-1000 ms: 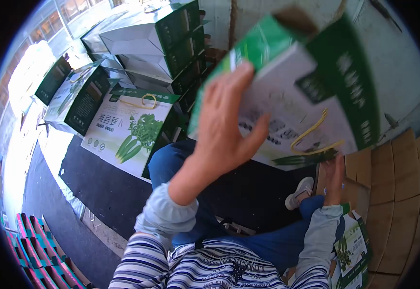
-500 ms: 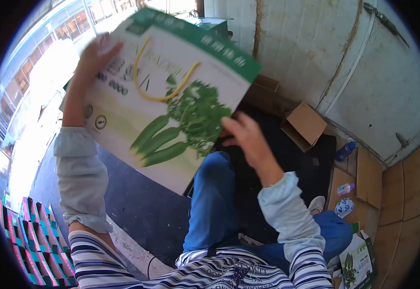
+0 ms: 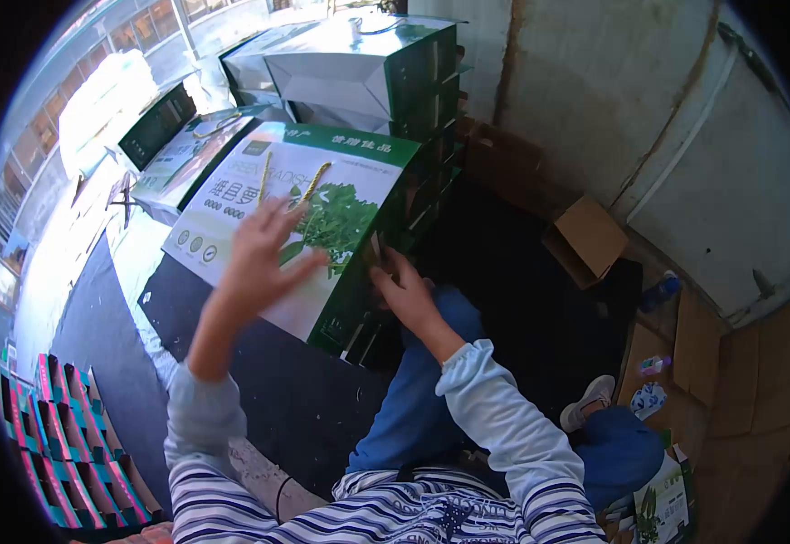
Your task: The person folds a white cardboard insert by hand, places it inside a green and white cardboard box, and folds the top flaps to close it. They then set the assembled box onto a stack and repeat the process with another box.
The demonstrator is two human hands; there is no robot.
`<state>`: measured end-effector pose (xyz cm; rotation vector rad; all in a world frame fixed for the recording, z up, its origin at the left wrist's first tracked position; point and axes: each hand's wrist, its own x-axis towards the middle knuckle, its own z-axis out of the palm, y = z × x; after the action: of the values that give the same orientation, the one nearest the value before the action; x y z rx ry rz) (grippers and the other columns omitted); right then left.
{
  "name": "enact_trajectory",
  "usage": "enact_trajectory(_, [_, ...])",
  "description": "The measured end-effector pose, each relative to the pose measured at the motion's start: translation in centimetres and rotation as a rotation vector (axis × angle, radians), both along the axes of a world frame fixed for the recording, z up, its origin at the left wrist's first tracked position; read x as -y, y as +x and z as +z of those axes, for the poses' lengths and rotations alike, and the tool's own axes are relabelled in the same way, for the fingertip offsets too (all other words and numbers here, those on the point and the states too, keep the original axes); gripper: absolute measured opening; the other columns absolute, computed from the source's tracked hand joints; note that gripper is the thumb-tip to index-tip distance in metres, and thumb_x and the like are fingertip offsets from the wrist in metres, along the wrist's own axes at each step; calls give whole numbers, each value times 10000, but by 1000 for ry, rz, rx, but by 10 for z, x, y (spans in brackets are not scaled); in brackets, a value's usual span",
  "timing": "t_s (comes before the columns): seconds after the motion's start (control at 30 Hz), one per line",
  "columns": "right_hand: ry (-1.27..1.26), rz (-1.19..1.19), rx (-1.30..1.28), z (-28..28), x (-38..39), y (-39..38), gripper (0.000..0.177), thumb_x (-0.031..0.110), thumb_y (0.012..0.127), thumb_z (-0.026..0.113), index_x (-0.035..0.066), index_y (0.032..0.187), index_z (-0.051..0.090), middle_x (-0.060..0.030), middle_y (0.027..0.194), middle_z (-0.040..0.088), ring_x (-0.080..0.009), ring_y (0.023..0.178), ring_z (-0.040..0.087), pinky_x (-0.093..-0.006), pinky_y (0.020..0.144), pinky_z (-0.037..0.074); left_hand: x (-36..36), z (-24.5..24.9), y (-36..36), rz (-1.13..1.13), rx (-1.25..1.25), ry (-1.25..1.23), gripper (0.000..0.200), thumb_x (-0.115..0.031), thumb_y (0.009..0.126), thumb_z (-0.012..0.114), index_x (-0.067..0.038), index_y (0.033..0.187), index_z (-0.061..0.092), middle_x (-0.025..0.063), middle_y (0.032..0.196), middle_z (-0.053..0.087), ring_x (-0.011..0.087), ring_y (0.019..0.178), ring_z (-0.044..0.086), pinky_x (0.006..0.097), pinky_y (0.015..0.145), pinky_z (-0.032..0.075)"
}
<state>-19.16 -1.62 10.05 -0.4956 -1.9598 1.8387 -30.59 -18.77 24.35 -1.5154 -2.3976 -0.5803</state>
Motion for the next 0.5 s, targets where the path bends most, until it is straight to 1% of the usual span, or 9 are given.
enact_trajectory(0.03, [50, 14, -56, -8, 1, 2, 597, 296, 874, 584, -57, 1314, 388, -182, 1043, 611, -254, 972, 597, -342, 789, 487, 8, 3, 37, -69, -25, -74, 639, -415, 791, 658, -64, 1295, 483, 227, 1351, 416, 388, 1283, 354, 482, 1060, 241])
enact_trajectory(0.1, [171, 26, -104, 0, 6, 11, 581, 291, 874, 599, -39, 1310, 403, -175, 1057, 602, -244, 998, 582, -329, 780, 491, 8, -14, 74, -36, -51, -110, 624, -339, 794, 654, -74, 1321, 450, 214, 1354, 413, 376, 1287, 353, 497, 1057, 240])
enact_trajectory(0.13, [232, 26, -127, 5, 8, 15, 573, 288, 874, 607, -29, 1309, 411, -171, 1064, 597, -238, 1010, 574, -323, 776, 493, 8, -18, 80, -26, -63, -128, 622, -301, 795, 652, -80, 1333, 434, 207, 1356, 411, 370, 1289, 352, 505, 1055, 239])
enact_trajectory(0.2, [189, 72, -97, 5, 8, 21, 554, 272, 880, 610, -14, 1313, 416, -149, 1071, 599, -216, 979, 587, -307, 774, 496, 3, -29, 69, -10, -131, -105, 628, -189, 778, 637, -86, 1351, 401, 190, 1359, 412, 358, 1289, 355, 525, 1049, 242])
enact_trajectory(0.23, [170, 97, -86, 5, 9, 22, 544, 264, 883, 611, -6, 1315, 419, -139, 1075, 599, -205, 964, 593, -299, 773, 497, -2, -33, 61, -33, -143, -52, 615, -135, 763, 625, -97, 1341, 416, 172, 1365, 414, 354, 1287, 358, 527, 1045, 252])
enact_trajectory(0.33, [-162, 220, -28, 14, 3, 31, 513, 244, 898, 598, 3, 1316, 425, -109, 1081, 598, -160, 909, 605, -277, 772, 497, -17, -39, 36, 37, -174, -45, 594, -129, 773, 613, -116, 1337, 426, 160, 1367, 417, 346, 1287, 362, 522, 1043, 258])
enact_trajectory(0.37, [-161, 242, -51, 15, 0, 35, 509, 238, 908, 583, 12, 1331, 414, -102, 1096, 587, -152, 916, 602, -274, 774, 495, -21, -40, 30, 44, -195, -28, 592, -128, 772, 613, -130, 1335, 432, 154, 1368, 421, 339, 1281, 371, 520, 1040, 263])
enact_trajectory(0.43, [-162, 278, -96, 15, -3, 45, 501, 226, 928, 553, 30, 1361, 391, -90, 1125, 567, -137, 929, 596, -268, 778, 490, -21, -38, 26, 32, -193, -35, 600, -116, 763, 619, -122, 1334, 433, 160, 1365, 424, 339, 1275, 377, 506, 1043, 268])
enact_trajectory(0.5, [-170, 288, -167, 17, 1, 55, 487, 212, 930, 546, 25, 1355, 397, -97, 1129, 565, -143, 940, 596, -271, 801, 487, -20, -33, 17, 3, -183, -42, 612, -95, 751, 625, -112, 1332, 434, 167, 1359, 430, 345, 1266, 385, 480, 1044, 280])
